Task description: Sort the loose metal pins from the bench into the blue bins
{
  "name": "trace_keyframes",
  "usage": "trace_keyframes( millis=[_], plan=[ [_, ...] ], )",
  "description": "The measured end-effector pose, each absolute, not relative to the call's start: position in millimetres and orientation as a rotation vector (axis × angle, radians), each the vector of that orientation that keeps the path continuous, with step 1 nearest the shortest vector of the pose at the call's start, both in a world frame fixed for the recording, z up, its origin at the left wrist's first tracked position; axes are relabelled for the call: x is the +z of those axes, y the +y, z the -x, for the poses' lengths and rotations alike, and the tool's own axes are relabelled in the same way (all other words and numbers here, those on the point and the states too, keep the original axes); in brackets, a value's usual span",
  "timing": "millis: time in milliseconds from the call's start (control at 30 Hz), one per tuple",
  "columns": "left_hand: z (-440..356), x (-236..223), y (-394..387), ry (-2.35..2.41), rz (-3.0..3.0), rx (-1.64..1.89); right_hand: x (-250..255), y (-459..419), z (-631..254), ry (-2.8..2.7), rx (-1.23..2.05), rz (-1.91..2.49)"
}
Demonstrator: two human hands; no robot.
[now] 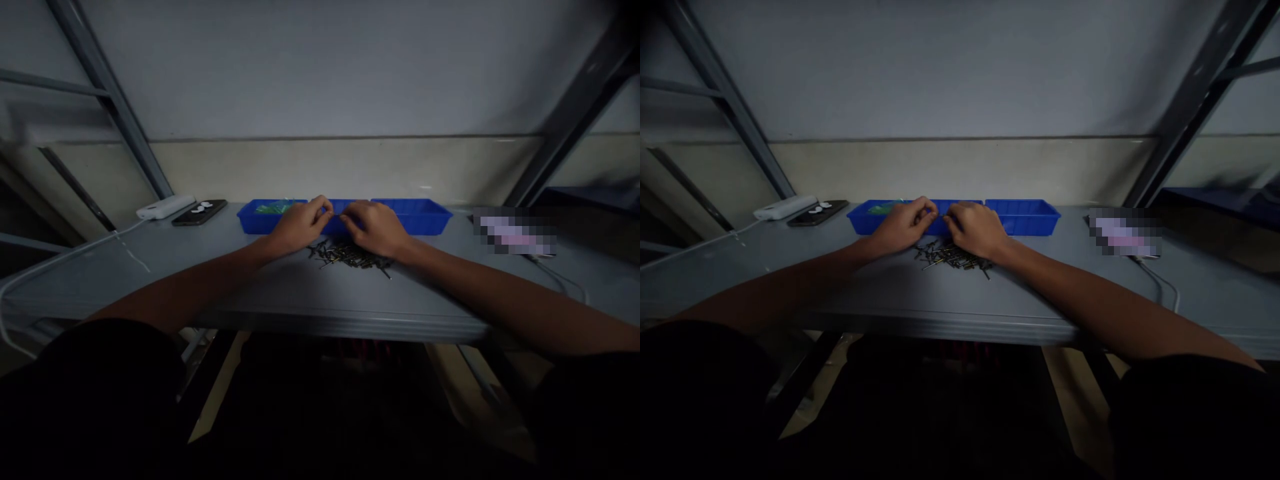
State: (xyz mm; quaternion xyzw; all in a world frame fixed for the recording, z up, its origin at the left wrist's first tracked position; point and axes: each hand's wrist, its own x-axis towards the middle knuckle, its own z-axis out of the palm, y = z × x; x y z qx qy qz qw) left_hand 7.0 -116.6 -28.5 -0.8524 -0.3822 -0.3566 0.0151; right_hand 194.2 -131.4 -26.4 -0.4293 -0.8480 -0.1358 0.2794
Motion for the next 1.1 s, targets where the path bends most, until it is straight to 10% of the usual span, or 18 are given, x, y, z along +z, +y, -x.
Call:
trace_keyframes(
  millis=[1100],
  plan=[
    [-10.0,-34.6,-114.0,-1.261,2.695,-1.079,-29.5,-127.3,-195.0,-2.25,-0.387,1.196]
  ],
)
